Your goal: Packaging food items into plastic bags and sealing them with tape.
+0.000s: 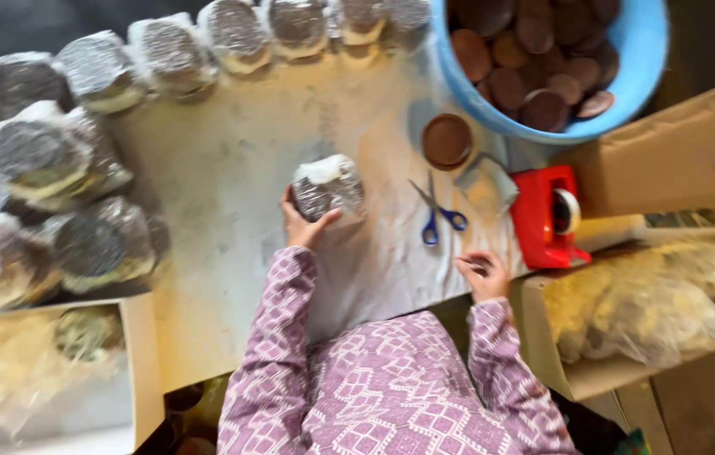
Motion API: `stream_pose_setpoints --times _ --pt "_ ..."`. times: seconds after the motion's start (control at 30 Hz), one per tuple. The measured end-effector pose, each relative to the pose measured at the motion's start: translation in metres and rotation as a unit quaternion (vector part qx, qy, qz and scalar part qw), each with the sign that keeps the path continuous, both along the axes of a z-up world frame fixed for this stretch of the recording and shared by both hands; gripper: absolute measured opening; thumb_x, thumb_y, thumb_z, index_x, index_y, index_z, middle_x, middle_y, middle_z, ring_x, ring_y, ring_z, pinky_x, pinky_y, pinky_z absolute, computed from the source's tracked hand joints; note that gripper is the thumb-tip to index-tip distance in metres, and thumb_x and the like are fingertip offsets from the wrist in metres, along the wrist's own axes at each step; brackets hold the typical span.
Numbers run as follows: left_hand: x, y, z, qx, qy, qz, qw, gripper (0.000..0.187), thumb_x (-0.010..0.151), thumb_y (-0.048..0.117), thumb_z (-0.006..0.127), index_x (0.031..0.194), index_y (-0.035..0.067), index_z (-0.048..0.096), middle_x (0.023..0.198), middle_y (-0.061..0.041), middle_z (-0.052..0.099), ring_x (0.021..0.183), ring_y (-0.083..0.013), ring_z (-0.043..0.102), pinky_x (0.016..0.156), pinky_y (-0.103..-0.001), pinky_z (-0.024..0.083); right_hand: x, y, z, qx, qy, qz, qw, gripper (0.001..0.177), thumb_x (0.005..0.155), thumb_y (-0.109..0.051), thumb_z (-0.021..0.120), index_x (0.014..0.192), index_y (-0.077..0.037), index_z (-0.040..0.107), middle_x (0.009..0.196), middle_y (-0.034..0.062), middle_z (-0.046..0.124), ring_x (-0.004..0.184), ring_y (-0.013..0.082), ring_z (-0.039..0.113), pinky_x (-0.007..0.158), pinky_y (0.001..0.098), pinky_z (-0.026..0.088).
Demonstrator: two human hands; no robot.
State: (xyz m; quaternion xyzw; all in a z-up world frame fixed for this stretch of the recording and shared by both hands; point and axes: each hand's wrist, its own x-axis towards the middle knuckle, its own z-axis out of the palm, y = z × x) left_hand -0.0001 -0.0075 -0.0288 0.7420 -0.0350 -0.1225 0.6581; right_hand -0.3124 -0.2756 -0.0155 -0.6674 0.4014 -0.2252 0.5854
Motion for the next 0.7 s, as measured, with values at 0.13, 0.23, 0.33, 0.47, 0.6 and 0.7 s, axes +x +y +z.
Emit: stream_pose_setpoints --times 0.13,0.23,0.33,0.47,0.6,0.7 --pt "0.002 0.004 0.0 0.017 -0.011 -0.001 1.0 0.125 0.058 0.035 0.101 0.154 0.002 0.027 0.15 -0.02 0.049 0.138 -0.0298 0.051 0.116 -0.039 0.043 0.117 0.054 0.009 0.103 -0.063 0.151 0.981 0.03 0.079 0.0 0.084 0.101 -0.004 0.064 0.097 0.0077 0.074 0.094 0.0158 0.074 0.08 0.0286 0.061" --pt "0.001 0.002 -0.002 0.042 -0.022 -0.002 0.999 0.125 0.057 0.039 0.1 0.153 0.002 0.028 0.15 -0.022 0.048 0.138 -0.0319 0.051 0.116 -0.041 0.042 0.186 0.088 0.027 0.168 -0.087 0.248 0.95 0.027 0.081 -0.003 0.083 0.101 -0.004 0.066 0.1 0.0081 0.077 0.098 0.0162 0.076 0.085 0.0284 0.062" --pt "-0.001 0.003 -0.005 0.061 -0.042 0.006 0.997 0.123 0.06 0.042 0.098 0.154 0.003 0.029 0.15 -0.022 0.049 0.138 -0.0339 0.051 0.115 -0.042 0.042 0.223 0.105 0.027 0.143 -0.067 0.261 0.952 0.025 0.083 -0.003 0.083 0.102 -0.003 0.067 0.098 0.0075 0.078 0.094 0.0141 0.075 0.086 0.0269 0.061" --pt "-0.006 -0.001 -0.005 0.081 -0.063 0.015 0.995 0.118 0.068 0.049 0.093 0.156 0.005 0.029 0.15 -0.023 0.05 0.138 -0.0364 0.052 0.115 -0.044 0.042 0.237 0.103 0.014 0.098 -0.065 0.247 0.962 0.025 0.084 0.0 0.084 0.102 -0.002 0.067 0.099 0.0086 0.077 0.092 0.0134 0.073 0.085 0.0275 0.059" --pt "-0.008 -0.002 -0.009 0.111 -0.049 0.016 0.993 0.112 0.074 0.056 0.086 0.159 0.011 0.028 0.149 -0.022 0.052 0.136 -0.0382 0.053 0.114 -0.047 0.041 0.238 0.105 0.017 0.134 -0.086 0.231 0.96 0.022 0.085 0.001 0.081 0.101 -0.003 0.066 0.1 0.0097 0.078 0.094 0.013 0.075 0.088 0.0271 0.06" --pt "-0.011 0.0 0.002 0.124 -0.029 0.007 0.992 0.111 0.076 0.058 0.083 0.16 0.013 0.026 0.149 -0.022 0.051 0.136 -0.039 0.051 0.115 -0.049 0.039 0.237 0.106 0.022 0.132 -0.088 0.23 0.96 0.022 0.085 0.002 0.08 0.101 -0.003 0.065 0.1 0.0107 0.078 0.094 0.0143 0.076 0.088 0.0271 0.06"
